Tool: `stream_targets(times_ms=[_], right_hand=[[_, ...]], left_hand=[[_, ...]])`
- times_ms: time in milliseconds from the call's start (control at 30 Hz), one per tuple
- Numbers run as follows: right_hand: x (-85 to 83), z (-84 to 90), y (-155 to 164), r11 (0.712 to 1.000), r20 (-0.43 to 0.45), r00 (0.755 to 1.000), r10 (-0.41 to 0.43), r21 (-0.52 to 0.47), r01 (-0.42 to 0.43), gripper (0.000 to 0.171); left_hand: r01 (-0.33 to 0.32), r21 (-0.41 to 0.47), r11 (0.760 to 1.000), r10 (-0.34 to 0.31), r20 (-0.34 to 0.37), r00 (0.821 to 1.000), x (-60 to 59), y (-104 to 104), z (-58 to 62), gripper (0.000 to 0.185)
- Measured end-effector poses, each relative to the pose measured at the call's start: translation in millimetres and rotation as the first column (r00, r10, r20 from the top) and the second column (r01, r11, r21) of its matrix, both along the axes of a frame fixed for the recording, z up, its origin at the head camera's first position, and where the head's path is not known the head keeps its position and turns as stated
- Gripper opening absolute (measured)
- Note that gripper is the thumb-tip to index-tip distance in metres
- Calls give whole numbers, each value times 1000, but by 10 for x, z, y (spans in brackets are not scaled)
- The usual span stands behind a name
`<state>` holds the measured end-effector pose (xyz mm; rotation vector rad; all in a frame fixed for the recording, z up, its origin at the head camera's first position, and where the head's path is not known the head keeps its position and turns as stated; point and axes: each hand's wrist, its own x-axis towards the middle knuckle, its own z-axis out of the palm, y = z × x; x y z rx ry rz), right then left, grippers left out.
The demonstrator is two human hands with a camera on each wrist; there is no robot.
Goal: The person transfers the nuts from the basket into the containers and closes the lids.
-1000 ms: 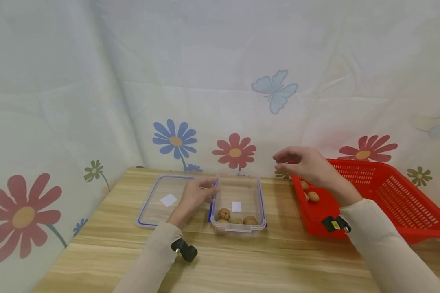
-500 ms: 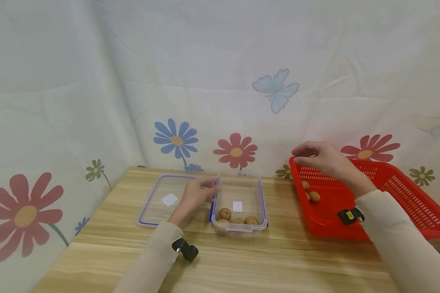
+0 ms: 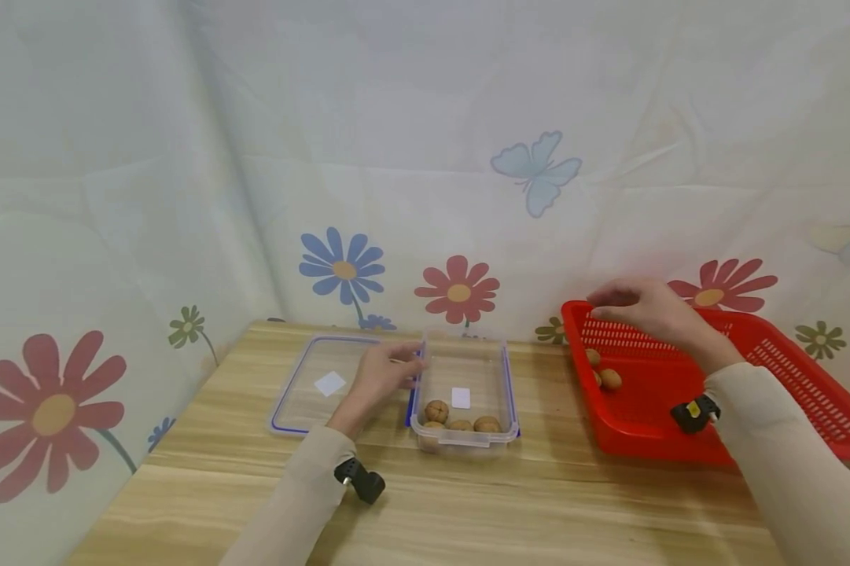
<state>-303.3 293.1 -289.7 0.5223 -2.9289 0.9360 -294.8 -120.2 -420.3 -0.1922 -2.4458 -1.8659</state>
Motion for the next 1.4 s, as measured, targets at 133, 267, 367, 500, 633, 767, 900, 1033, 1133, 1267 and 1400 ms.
stream_targets(times_ms=[133,267,367,500,633,767,900,1033,1133,1267,1400], right_hand=[[-48,-19,96,1000,10,1000,-1,17,1,49],[-102,-53,181,1000,29,999,-14,24,13,49],[-134,-91,235,1000,55,998,-17,21,16,50],[-176,-164,300,1000,109,994,3,4,-3,47],[-213,-254,367,1000,174,985,15,1,-16,50],[-221,-326,424,999,244,969,40,10,-44,54],[-236,-374,468,998,294,953,69,-9,-69,54],[-268,-416,501,996,327,941,92,-17,-91,55],[-301,-463,531,995,348,932,98,-10,-101,55],[-345,-549,570,993,376,922,98,19,-114,50],[-365,-623,592,991,404,909,105,39,-132,48]], left_hand=[[-1,-3,1000,1,0,1000,-2,-1,0,37],[-3,-8,1000,3,0,1000,-3,-2,0,37],[-2,-18,1000,2,-3,1000,2,-1,5,37],[0,-24,1000,0,-8,1000,6,-4,12,38],[-4,-17,1000,4,-10,1000,-5,-3,0,37],[-8,-17,1000,8,-9,1000,-9,1,-9,36],[-9,-18,1000,8,-9,1000,-2,3,-5,36],[-8,-22,1000,8,-13,1000,1,2,0,36],[-8,-22,1000,8,-11,1000,-3,2,-3,36],[-10,-21,1000,10,-6,1000,-8,3,-9,36],[-10,-22,1000,10,-7,1000,-6,3,-15,36]])
